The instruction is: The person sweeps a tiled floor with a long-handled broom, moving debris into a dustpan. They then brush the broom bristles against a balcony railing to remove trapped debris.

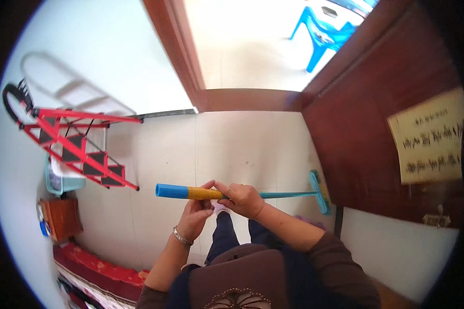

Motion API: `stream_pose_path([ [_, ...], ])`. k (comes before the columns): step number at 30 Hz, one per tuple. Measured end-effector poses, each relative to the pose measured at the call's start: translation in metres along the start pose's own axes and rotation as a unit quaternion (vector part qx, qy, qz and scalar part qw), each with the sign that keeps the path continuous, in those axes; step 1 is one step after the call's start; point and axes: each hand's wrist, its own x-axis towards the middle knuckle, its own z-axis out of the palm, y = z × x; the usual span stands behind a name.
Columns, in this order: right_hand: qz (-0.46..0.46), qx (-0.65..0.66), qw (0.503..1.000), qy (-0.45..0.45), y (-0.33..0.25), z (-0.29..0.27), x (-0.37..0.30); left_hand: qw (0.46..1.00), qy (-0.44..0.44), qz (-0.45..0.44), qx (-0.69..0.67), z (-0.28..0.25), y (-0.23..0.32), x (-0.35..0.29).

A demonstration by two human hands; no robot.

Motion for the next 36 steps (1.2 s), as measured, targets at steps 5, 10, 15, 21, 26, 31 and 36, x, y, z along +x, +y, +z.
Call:
stream_pose_path([
  [5,0.012,0.101,0.990,0.100,0.019,0.017,-0.057,0.980,0.037,0.017,0.197,0.039,-0.035,0.014],
  [10,0.099,0.029,0.990,0.099,0.044,-0.025,-0.100,0.934,0.059,0.102,0.338,0.082,-0.063,0.044],
  [15,0.252,0.025,0.960,0.118,0.128,0.013,-0.177,0.931,0.054,0.151,0.329,0.101,-0.063,0.063],
  [21,0.332,0.060,0.941,-0.003,0.140,-0.020,-0.189,0.941,0.007,0.224,0.252,0.124,-0.052,0.077],
  [26,0.340,0.019,0.940,0.028,0.160,-0.056,-0.209,0.939,-0.063,0.215,0.263,0.141,-0.062,0.100],
  [31,0.408,0.018,0.911,-0.055,0.191,-0.069,-0.280,0.945,-0.061,0.052,0.317,0.147,-0.115,0.111],
  [36,0.450,0.027,0.888,-0.092,0.220,-0.045,-0.328,0.927,-0.099,-0.031,0.360,0.156,-0.160,0.120],
])
